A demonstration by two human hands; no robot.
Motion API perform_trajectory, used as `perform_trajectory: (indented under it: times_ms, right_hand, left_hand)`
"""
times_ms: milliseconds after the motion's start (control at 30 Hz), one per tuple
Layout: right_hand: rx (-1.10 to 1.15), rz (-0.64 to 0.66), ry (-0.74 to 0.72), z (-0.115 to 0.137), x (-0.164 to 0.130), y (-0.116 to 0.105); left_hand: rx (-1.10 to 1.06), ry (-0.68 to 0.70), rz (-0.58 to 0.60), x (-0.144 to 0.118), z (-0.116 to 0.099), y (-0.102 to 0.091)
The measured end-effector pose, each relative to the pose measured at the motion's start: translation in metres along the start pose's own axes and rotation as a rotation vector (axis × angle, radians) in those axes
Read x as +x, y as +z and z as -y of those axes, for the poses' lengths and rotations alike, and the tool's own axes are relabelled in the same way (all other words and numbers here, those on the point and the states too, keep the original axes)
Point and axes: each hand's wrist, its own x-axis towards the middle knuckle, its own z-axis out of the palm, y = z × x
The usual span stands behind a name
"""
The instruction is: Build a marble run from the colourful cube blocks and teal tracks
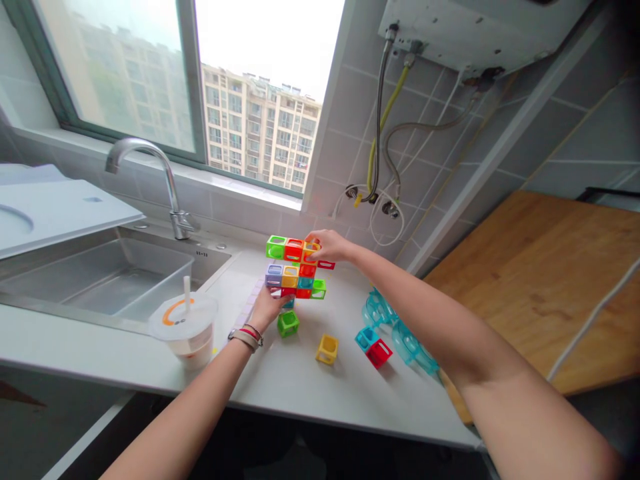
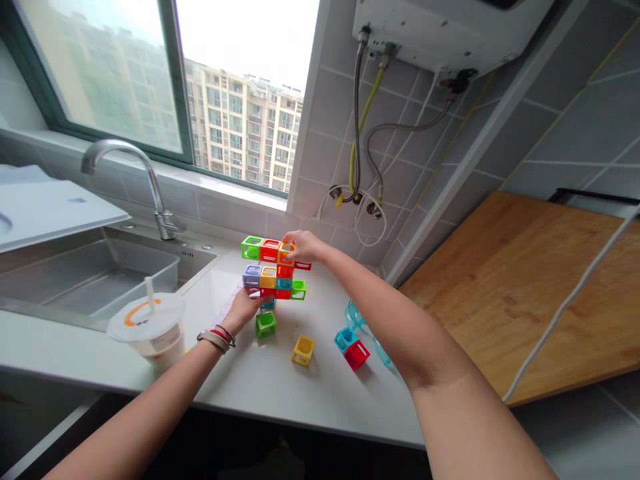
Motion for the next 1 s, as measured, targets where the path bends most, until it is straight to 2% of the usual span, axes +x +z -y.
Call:
perform_trajectory:
  times_ms: [167, 367, 533, 633, 800, 1000]
  right_hand:
    - [0.001, -0.017, 0.000, 0.000, -0.002, 0.000]
    - [0.010, -0.030, -0.008, -0.003, -0.004, 0.003]
    - [0.008, -0.019, -0.004, -0.005, -0.005, 0.003]
    - [0.013, -0.017, -0.002, -0.005, -0.007, 0.001]
    - [0.002, -0.008, -0.007, -0.007, -0.009, 0.000]
    - [-0.012, -0.006, -0.015, -0.007, -0.012, -0.001]
  left_hand:
    - [-0.006, 0.025, 0.030, -0.003, -0.007, 0.005]
    - [-0.037, 0.071, 0.205, -0.003, -0.015, 0.015]
    - [-0.064, 0.022, 0.198, 0.001, -0.014, 0.015]
    - [-0.120, -0.016, 0.236, 0.003, -0.017, 0.010]
    - [-0.198, -0.019, 0.303, 0.004, -0.024, 0.005]
    - [-0.193, -0.018, 0.309, 0.003, -0.025, 0.005]
